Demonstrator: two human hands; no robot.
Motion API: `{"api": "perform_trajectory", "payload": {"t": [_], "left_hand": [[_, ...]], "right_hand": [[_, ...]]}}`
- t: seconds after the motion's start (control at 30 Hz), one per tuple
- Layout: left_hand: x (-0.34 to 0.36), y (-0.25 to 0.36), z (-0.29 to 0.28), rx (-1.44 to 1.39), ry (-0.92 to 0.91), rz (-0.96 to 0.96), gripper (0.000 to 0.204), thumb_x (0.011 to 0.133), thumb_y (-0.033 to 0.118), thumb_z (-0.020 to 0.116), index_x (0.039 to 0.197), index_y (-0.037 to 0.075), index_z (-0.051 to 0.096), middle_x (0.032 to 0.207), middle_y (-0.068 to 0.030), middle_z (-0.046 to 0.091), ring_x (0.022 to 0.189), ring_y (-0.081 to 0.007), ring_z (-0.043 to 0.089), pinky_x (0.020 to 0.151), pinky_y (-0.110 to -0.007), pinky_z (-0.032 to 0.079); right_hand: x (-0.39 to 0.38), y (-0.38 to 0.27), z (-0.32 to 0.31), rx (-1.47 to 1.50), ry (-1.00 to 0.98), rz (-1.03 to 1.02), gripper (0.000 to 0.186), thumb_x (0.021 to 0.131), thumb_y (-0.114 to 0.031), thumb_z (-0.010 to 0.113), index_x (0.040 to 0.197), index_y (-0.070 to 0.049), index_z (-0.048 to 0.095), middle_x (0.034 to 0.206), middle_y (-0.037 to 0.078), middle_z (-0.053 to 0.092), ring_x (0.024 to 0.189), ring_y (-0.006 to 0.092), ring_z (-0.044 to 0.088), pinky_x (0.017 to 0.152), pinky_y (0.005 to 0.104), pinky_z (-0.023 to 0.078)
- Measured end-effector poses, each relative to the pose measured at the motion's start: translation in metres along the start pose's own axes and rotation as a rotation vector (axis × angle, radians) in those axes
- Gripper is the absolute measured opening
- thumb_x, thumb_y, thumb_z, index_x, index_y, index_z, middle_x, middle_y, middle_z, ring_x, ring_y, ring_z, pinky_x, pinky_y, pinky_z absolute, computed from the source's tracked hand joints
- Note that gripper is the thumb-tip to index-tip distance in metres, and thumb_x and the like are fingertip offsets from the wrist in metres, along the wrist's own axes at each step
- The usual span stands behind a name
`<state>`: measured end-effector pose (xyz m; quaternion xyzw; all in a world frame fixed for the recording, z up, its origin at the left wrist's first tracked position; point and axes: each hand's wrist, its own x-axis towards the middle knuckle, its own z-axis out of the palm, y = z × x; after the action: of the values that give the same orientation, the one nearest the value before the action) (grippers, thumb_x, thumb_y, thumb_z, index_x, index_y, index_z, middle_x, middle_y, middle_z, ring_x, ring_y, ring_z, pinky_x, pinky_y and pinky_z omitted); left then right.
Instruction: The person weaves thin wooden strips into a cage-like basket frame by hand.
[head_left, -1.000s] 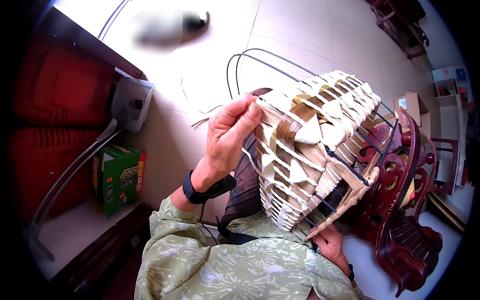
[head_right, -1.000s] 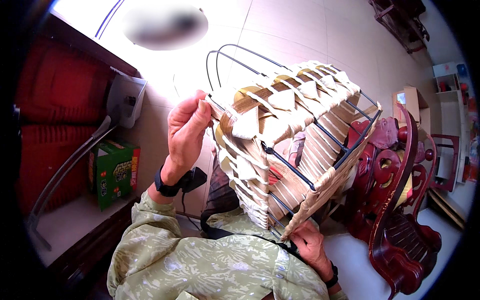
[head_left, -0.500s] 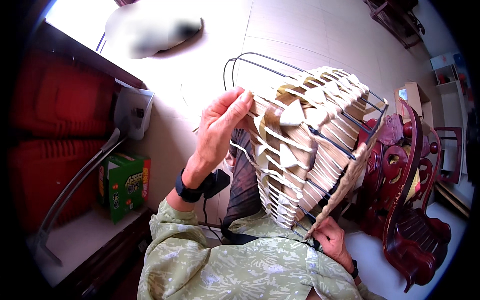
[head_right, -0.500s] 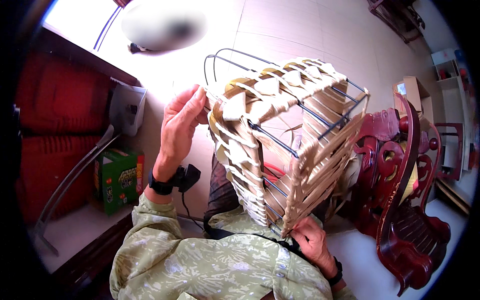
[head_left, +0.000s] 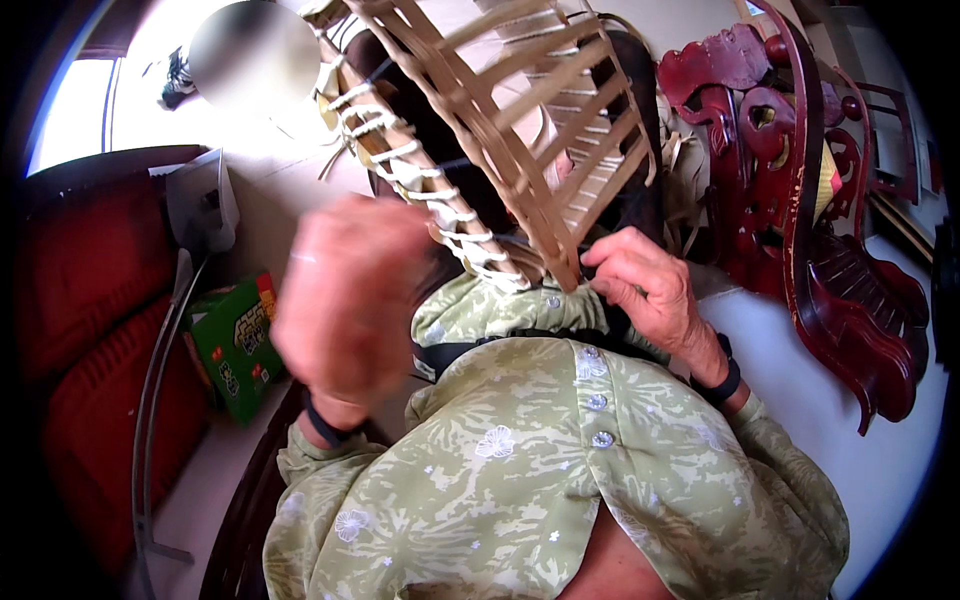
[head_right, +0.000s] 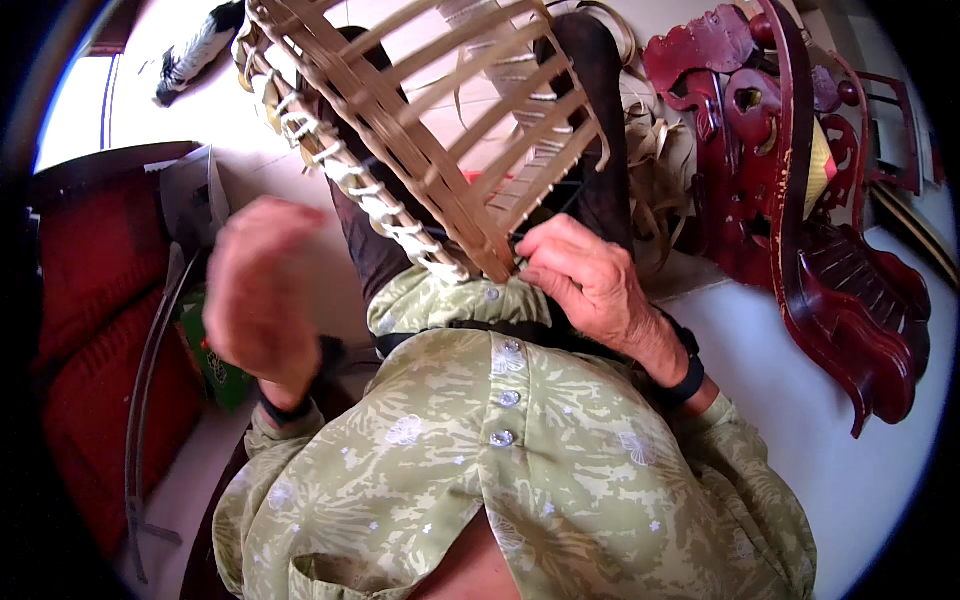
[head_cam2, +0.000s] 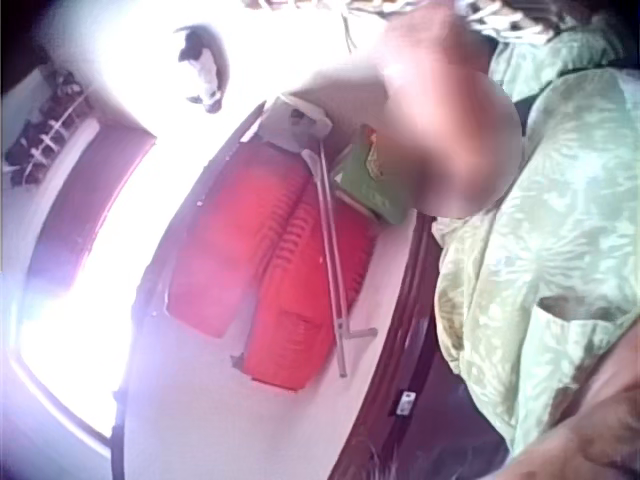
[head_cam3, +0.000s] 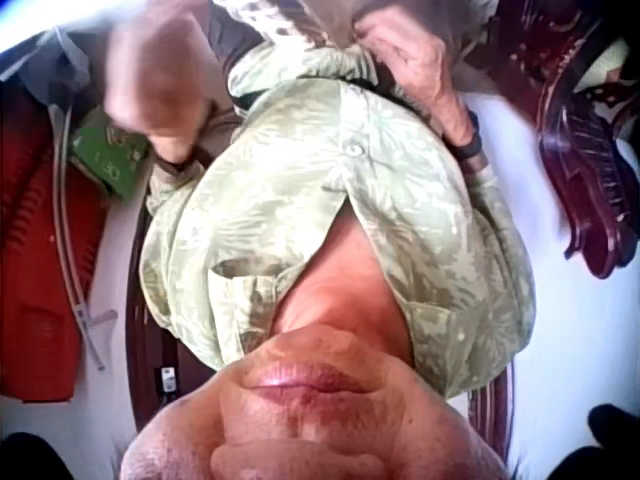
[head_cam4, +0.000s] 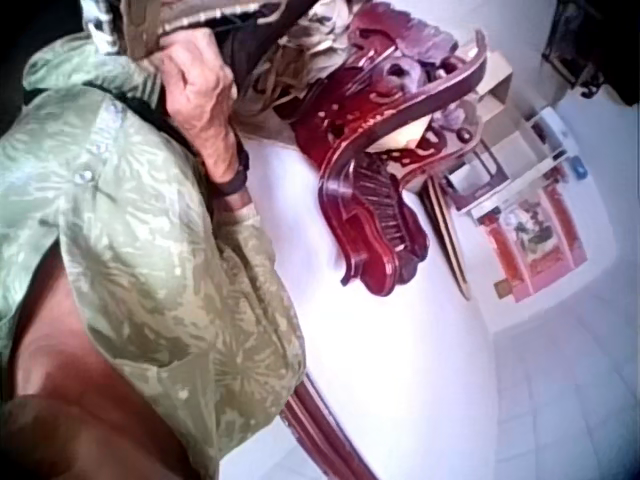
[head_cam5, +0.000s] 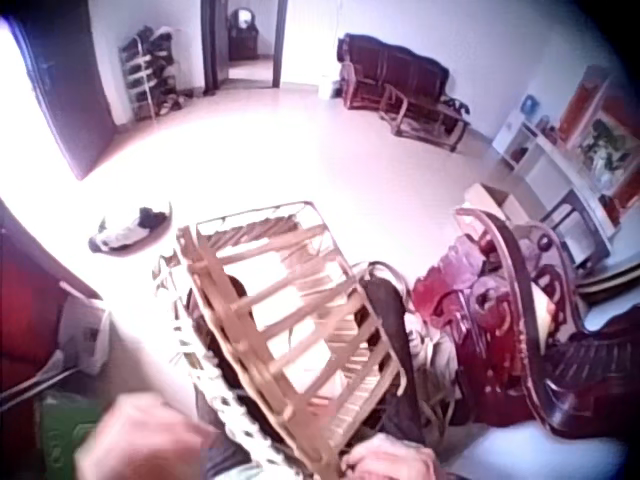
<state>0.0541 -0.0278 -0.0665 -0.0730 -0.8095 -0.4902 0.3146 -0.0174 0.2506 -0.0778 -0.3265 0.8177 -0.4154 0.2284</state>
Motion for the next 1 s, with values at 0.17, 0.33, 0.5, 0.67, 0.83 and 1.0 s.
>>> {"api": "perform_trajectory", "payload": {"t": [0.17,0.33,0.5,0.67,0.83,1.0], "left_hand": [[-0.048,0.028,0.047,-0.065,-0.194,-0.538,0.020,0.087,-0.003,0.067,0.106,-0.004,0.060,0.090,-0.0123,0.067,0.080,-0.0207,0.067,0.074,-0.030,0.053],[-0.065,0.033,0.064,-0.393,-0.142,-0.947,0.022,0.096,0.010,0.063,0.112,-0.004,0.060,0.095,-0.0089,0.069,0.089,-0.0100,0.065,0.079,-0.025,0.051],[-0.061,0.028,0.073,-0.380,-0.208,-0.934,0.030,0.102,0.017,0.055,0.121,-0.005,0.060,0.103,-0.0046,0.069,0.095,-0.0102,0.062,0.088,-0.024,0.047],[-0.056,0.016,0.074,-0.418,-0.274,-0.955,0.028,0.102,0.018,0.054,0.119,-0.004,0.062,0.100,-0.0049,0.069,0.091,-0.0090,0.062,0.083,-0.024,0.050],[-0.045,0.021,0.076,-0.604,-0.269,-1.032,0.029,0.104,0.019,0.048,0.122,0.000,0.061,0.113,-0.0142,0.070,0.092,-0.0149,0.067,0.081,-0.030,0.055],[-0.038,0.033,0.077,-0.867,-0.186,-1.257,0.031,0.106,0.020,0.043,0.125,-0.001,0.055,0.119,-0.0132,0.065,0.100,-0.0186,0.065,0.084,-0.033,0.056]], "right_hand": [[0.001,0.010,0.004,0.019,0.021,-0.111,0.009,0.083,-0.002,0.070,0.088,0.000,0.063,0.097,0.010,0.064,0.081,0.0265,0.065,0.069,0.0325,0.052],[0.003,0.015,0.005,-0.035,0.034,-0.264,0.014,0.078,-0.002,0.073,0.085,0.000,0.062,0.098,0.010,0.063,0.081,0.0276,0.065,0.068,0.0346,0.053],[0.001,0.011,0.008,-0.261,0.151,-0.408,0.016,0.075,-0.006,0.074,0.081,-0.004,0.060,0.086,0.008,0.058,0.073,0.0267,0.061,0.064,0.0361,0.052],[-0.008,0.009,0.020,-0.319,0.100,-0.423,0.015,0.078,-0.017,0.070,0.076,-0.009,0.057,0.072,0.002,0.049,0.065,0.0189,0.058,0.055,0.0324,0.046],[-0.006,0.017,0.018,-0.272,0.092,-0.468,0.016,0.077,-0.016,0.070,0.075,-0.010,0.055,0.071,0.002,0.049,0.063,0.0182,0.058,0.053,0.0323,0.046],[-0.002,0.019,0.010,-0.279,0.044,-0.481,0.015,0.078,-0.017,0.069,0.075,-0.010,0.056,0.070,0.002,0.050,0.061,0.0183,0.057,0.052,0.0320,0.045]]}}
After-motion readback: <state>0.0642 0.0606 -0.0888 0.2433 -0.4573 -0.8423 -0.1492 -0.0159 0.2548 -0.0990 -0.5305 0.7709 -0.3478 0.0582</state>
